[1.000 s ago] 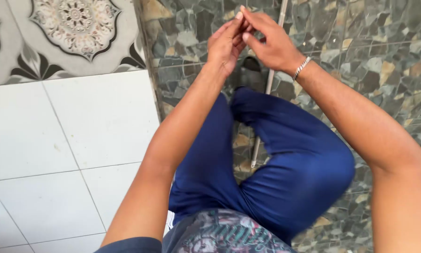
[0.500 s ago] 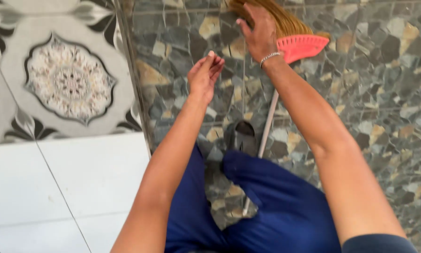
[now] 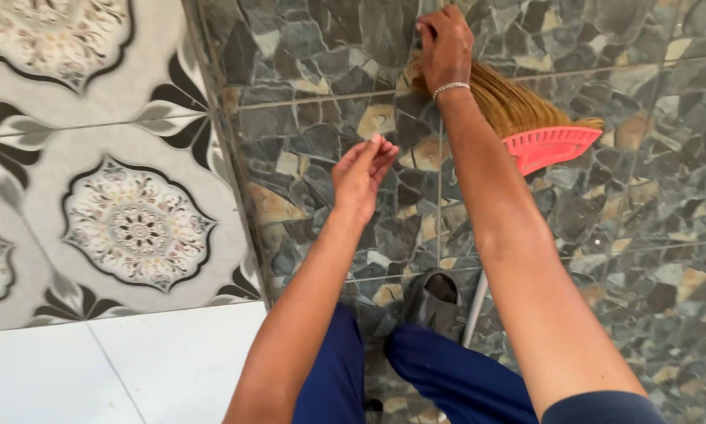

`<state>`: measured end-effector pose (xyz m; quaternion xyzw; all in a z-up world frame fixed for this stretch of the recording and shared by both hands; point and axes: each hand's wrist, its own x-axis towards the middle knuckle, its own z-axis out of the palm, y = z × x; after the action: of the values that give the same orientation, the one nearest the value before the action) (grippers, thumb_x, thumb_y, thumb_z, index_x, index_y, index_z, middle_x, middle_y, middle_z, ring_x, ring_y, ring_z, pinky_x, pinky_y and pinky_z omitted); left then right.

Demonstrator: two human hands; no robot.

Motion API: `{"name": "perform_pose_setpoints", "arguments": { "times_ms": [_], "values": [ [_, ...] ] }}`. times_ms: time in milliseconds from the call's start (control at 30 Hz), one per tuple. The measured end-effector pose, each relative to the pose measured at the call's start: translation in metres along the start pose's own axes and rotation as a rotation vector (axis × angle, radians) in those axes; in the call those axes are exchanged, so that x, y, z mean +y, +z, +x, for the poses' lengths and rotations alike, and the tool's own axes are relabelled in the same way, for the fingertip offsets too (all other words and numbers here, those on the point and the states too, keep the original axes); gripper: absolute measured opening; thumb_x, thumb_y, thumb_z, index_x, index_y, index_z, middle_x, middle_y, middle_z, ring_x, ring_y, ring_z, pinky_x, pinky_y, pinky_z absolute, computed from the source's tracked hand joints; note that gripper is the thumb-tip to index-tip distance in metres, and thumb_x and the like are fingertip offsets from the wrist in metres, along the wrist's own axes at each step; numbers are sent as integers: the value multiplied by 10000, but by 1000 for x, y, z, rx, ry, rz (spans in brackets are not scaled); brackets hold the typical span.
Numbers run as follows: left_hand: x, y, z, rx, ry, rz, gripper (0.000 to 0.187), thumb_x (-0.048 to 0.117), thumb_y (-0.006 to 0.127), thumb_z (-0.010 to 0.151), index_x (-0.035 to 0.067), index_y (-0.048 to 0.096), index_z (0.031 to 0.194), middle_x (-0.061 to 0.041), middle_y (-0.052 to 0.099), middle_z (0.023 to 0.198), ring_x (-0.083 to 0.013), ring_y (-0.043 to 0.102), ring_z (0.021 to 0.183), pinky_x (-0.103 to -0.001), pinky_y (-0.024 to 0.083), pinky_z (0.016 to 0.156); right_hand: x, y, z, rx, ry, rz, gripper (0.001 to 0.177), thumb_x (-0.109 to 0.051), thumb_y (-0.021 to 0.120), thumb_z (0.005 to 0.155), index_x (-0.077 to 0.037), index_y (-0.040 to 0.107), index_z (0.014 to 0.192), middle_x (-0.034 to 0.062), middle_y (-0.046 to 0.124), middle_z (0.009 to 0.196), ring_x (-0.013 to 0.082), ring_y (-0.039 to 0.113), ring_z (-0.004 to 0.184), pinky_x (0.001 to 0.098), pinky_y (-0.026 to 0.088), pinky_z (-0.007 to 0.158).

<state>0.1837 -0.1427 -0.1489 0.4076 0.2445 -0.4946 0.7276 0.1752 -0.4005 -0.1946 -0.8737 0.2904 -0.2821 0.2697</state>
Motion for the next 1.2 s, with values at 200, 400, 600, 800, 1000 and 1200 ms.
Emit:
{"name": "perform_pose_setpoints", "arguments": {
  "times_ms": [200, 400, 600, 800, 1000, 1200],
  "values": [
    [-14, 13, 15, -4, -41, -12, 203, 205, 758, 933, 39, 719, 1042, -91, 765, 987, -228, 761, 937, -352, 603, 894, 3, -13, 1, -26, 106, 193, 103, -54, 797, 908, -25, 746, 993, 118, 708, 953, 246, 712, 836, 338, 575, 757],
    [-13, 54, -10, -78, 21, -6, 232, 212, 754, 951, 14, 728, 1067, -100, 771, 1002, -221, 761, 942, -319, 582, 860, -126, -147, -36, -370, 161, 306, 101, -35, 795, 975, -49, 787, 1075, 88, 741, 1036, 188, 706, 911, 306, 557, 751],
    [-28, 100, -97, -257, 23, 17, 221, 210, 746, 971, 16, 750, 1075, -80, 767, 995, -171, 732, 919, -310, 582, 868, -185, -240, -84, -280, 227, 349, 144, -11, 754, 979, -30, 767, 1122, 83, 731, 1066, 187, 714, 983, 285, 573, 836],
    [-55, 116, -182, -312, 55, 77, 214, 204, 752, 977, 8, 752, 1063, -59, 756, 978, -147, 716, 909, -291, 561, 836, -227, -303, -136, -86, 102, 219, 148, -6, 784, 983, -38, 773, 1127, 87, 745, 1067, 221, 713, 1010, 336, 563, 871],
    [-93, 104, -257, -359, 133, 136, 248, 242, 718, 984, 6, 757, 1052, -46, 754, 984, -120, 703, 894, -264, 553, 811, -263, -357, -206, -36, -128, -28, 134, -17, 777, 989, -30, 758, 1121, 111, 715, 1085, 300, 683, 1011, 393, 537, 868],
    [-161, 51, -271, -400, 188, 176, 245, 223, 727, 978, 5, 756, 1087, -50, 737, 996, -133, 693, 903, -291, 569, 817, -265, -380, -292, -64, -250, -262, 149, -38, 705, 992, -31, 726, 1139, 98, 712, 1135, 316, 664, 1062, 435, 481, 916]
  ]
}}
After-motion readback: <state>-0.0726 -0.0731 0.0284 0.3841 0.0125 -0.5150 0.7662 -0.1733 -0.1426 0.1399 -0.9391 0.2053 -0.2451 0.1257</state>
